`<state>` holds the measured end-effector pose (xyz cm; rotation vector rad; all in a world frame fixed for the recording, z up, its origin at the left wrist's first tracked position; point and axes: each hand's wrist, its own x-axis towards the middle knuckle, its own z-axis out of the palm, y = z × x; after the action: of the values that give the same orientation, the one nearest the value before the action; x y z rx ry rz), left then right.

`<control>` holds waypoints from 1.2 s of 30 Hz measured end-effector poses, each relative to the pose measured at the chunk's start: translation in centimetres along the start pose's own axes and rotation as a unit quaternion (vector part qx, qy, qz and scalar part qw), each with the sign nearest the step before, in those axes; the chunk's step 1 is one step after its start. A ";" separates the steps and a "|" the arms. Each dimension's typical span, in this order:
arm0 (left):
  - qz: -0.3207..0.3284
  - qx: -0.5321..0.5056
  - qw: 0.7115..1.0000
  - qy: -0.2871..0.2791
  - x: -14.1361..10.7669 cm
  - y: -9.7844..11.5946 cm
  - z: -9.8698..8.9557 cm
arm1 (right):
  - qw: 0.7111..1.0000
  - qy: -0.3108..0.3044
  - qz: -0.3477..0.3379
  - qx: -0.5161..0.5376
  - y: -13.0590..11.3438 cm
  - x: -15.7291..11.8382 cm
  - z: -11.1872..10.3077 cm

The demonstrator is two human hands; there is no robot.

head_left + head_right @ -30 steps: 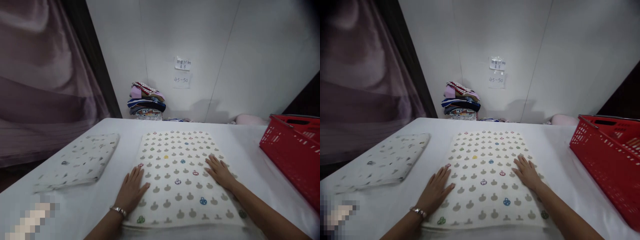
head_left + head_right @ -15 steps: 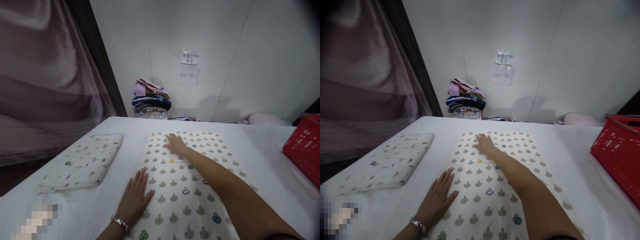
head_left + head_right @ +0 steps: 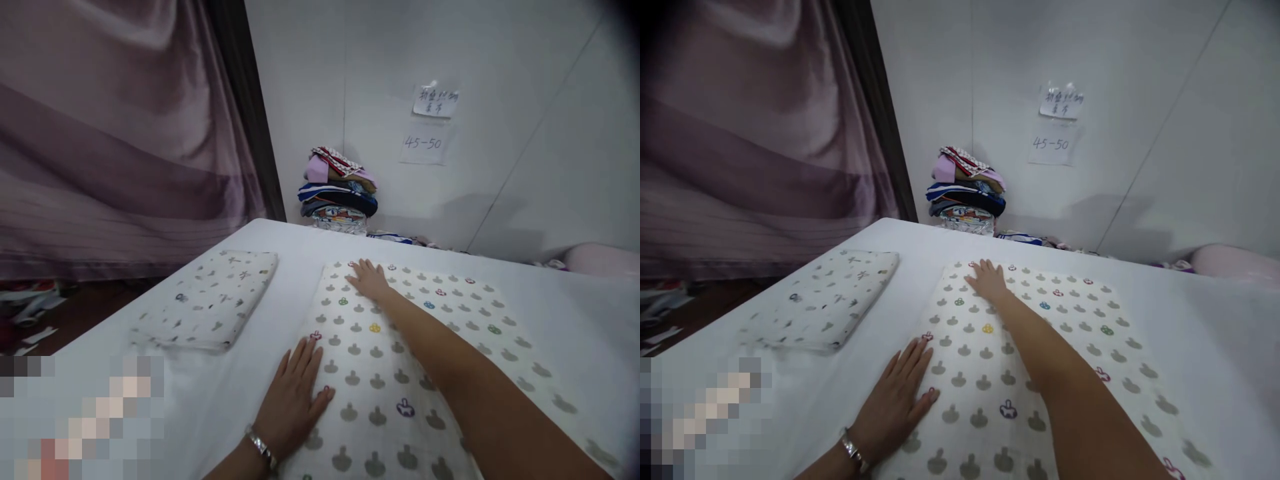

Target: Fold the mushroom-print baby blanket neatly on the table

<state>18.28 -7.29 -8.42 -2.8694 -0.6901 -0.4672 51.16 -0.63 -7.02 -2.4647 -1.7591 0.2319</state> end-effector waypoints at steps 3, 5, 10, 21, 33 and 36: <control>-0.007 -0.001 1.000 -0.014 0.0 0.1 0.0 | 1.000 -0.021 0.009 -0.004 -0.2 0.7 -0.1; -0.012 -0.007 1.000 -0.021 0.0 0.1 0.0 | 0.999 -0.038 0.019 -0.009 -0.4 0.8 -0.4; -0.026 -0.031 0.998 -0.044 0.2 0.3 0.0 | 0.999 -0.018 0.013 -0.031 -2.9 -0.1 -1.0; -0.024 -0.029 0.999 -0.026 -0.1 0.2 0.6 | 0.998 -0.041 -0.048 -0.002 -7.5 3.0 0.6; 0.009 -0.021 0.998 0.053 0.4 -0.7 1.5 | 0.999 0.021 0.041 0.006 2.9 -7.7 -2.5; 0.024 -0.030 0.997 0.070 0.4 -1.1 1.9 | 0.989 0.034 0.140 -0.039 9.8 -11.5 -3.7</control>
<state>18.58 -5.78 -9.97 -2.8653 -0.5918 -0.6861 57.28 -14.73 -4.36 -2.7360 -1.4188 0.1008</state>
